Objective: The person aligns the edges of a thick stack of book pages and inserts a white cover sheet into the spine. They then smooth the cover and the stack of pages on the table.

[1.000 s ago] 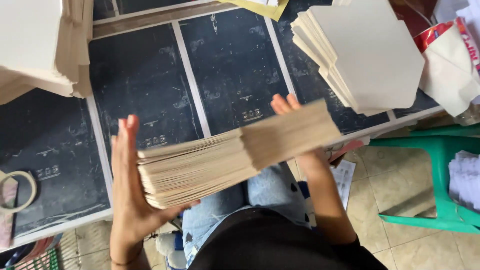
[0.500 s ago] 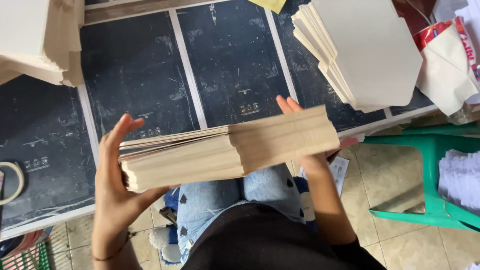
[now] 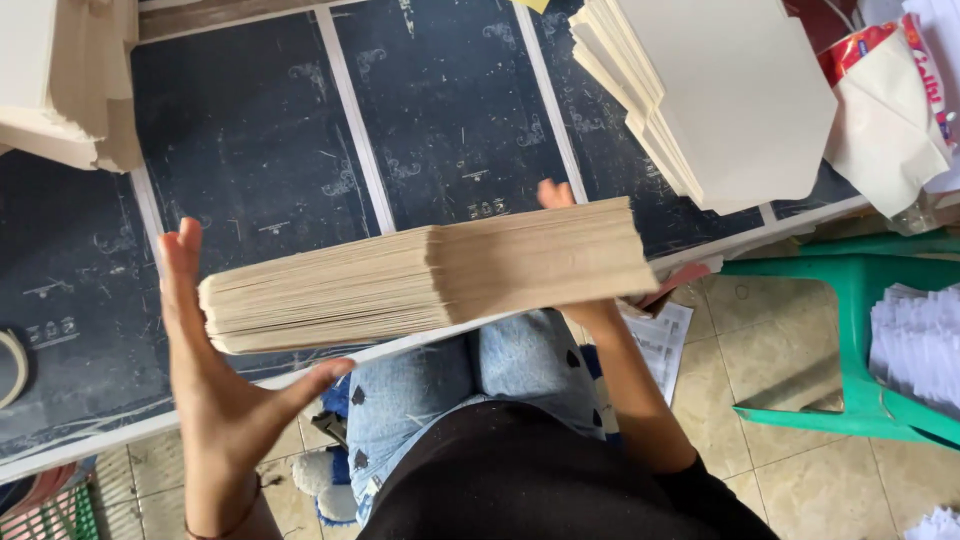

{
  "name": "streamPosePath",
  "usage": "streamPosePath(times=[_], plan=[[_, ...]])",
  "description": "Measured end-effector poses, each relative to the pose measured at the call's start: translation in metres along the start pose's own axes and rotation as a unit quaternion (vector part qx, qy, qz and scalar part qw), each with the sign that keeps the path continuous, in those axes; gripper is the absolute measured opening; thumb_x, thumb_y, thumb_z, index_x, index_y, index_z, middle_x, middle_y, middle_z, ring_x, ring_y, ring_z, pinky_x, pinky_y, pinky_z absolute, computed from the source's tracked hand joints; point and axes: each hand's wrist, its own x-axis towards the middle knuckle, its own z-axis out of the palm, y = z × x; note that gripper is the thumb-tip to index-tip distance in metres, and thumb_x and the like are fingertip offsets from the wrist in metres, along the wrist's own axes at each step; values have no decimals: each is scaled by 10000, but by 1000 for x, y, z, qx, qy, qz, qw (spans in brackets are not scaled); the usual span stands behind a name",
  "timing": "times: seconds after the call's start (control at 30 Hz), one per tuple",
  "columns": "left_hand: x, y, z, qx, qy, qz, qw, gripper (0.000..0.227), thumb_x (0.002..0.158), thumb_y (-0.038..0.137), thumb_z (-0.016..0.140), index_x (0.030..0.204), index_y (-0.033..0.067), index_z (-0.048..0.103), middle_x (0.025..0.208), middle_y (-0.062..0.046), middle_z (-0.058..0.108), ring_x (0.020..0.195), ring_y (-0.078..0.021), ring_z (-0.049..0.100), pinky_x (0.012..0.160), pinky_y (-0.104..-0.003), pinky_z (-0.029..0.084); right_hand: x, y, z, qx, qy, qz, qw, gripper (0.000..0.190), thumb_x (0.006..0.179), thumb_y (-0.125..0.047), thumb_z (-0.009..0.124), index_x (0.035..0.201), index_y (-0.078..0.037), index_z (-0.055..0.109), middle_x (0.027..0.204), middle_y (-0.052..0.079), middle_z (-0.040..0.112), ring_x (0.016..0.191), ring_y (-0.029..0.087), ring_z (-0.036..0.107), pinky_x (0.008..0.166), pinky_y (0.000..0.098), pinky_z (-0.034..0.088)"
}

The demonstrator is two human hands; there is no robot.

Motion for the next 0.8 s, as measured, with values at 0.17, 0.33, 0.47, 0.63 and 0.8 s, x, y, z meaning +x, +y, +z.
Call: streamPosePath(times=[0.17,0.33,0.47,0.63,0.8], plan=[[-6,12,-13,33,-31,-24,999,1321,696,272,954,1741,19,187,1833,-249,249,1725,-439,282,1352,-602,365,-20,-96,5,198,94,11,976,1058,824,-412,863,1646,-31,316,1647,178,493,1568,369,477,1301,479,448],[-2,12,-15,38,-52,-5,998,1329,737,332,934,1754,68,120,1834,-245,220,1744,-444,159,1412,-666,225,-10,-101,-15,290,147,402,856,1206,738,-43,768,1733,-180,99,1788,133,268,1635,348,343,1198,454,545],[-4,4,-9,31,-2,31,999,1155,874,163,897,1753,13,163,1816,-276,294,1728,-462,302,1451,-659,287,-13,-44,-27,334,3,-126,934,394,934,-108,779,853,-214,408,787,-54,341,738,119,367,728,253,349],[-12,6,-6,66,-7,45,997,1111,933,182,897,1760,48,167,1818,-258,320,1722,-470,352,1414,-613,380,-16,-73,-32,442,-15,-150,884,907,936,-42,859,1670,-86,329,1596,157,555,1542,353,517,1354,532,425],[-18,5,22,109,75,8,991,1043,997,246,867,1752,45,176,1832,-207,300,1756,-445,249,1463,-607,309,-20,-14,-20,385,76,-170,904,637,882,-37,783,553,-225,272,535,-89,272,430,98,272,433,341,181]])
